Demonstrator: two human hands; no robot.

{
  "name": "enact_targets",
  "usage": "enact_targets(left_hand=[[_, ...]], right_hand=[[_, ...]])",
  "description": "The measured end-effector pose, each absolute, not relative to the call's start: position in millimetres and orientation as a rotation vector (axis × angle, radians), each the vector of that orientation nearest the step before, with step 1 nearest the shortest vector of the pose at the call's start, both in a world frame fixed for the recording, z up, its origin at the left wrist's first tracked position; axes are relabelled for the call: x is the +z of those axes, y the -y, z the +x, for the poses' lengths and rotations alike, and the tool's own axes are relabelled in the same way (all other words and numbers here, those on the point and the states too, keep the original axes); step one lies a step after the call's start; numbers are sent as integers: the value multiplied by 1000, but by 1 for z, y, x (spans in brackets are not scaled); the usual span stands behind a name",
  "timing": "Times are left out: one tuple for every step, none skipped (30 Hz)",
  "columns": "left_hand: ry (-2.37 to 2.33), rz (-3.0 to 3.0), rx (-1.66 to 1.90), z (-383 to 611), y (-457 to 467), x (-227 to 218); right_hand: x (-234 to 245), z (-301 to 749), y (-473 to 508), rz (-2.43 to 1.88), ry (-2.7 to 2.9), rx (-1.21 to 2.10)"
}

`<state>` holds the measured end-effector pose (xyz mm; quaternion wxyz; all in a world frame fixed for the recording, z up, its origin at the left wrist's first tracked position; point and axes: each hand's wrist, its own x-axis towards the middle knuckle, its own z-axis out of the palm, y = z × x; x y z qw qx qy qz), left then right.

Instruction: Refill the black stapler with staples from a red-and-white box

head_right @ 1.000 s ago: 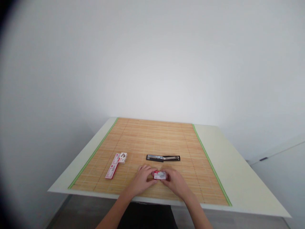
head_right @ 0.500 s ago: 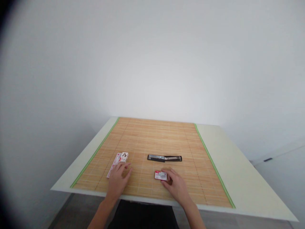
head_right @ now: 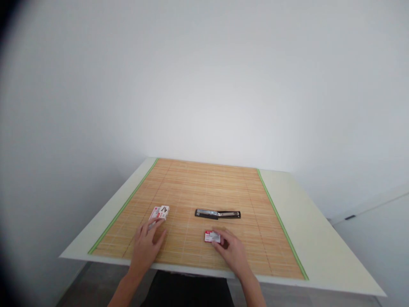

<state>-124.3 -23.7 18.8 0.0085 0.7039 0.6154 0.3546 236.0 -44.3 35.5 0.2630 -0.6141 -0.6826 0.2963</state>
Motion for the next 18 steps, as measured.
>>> enact_targets(left_hand=[[-1874,2199,1097,-117,26,18],[-1813,2196,1078,-107,26,19],[-1748,2190,1053,-96,24,20],[-1685,2180,1023,-84,20,22],[-1619,2170,989,-71,14,24],[-1561,2159,954,-59,5,27],[-1515,2155,942,-47,-6,31],[-1485,2149,929,-37,-18,34],[-1466,2147,913,-29,-31,36],[-1439,2155,879,-23,-44,38],[-1407,2167,840,-18,-56,39],[-1379,2176,813,-15,-65,39],[-1351,2186,788,-13,-72,39],[-1326,2194,773,-12,-77,38],[-1306,2199,765,-11,-79,36],[-1288,2203,758,-10,-78,35],[-1273,2207,751,-9,-75,33],[-1261,2208,746,-8,-70,31]], right_hand=[[36,236,43,-1669,1851,797],[37,237,41,-1676,1856,794],[37,238,39,-1681,1858,791],[38,238,36,-1687,1857,791],[38,239,33,-1693,1856,796],[38,239,30,-1699,1858,801],[39,240,28,-1708,1866,804],[39,240,25,-1716,1881,801],[41,240,23,-1726,1901,788],[42,240,22,-1736,1927,771],[44,240,21,-1745,1954,751],[47,239,20,-1752,1981,733],[50,238,19,-1755,2008,721],[53,237,18,-1753,2030,714],[56,235,17,-1751,2039,707],[59,233,15,-1746,2039,706],[62,230,13,-1740,2028,702],[65,228,10,-1733,2013,694]])
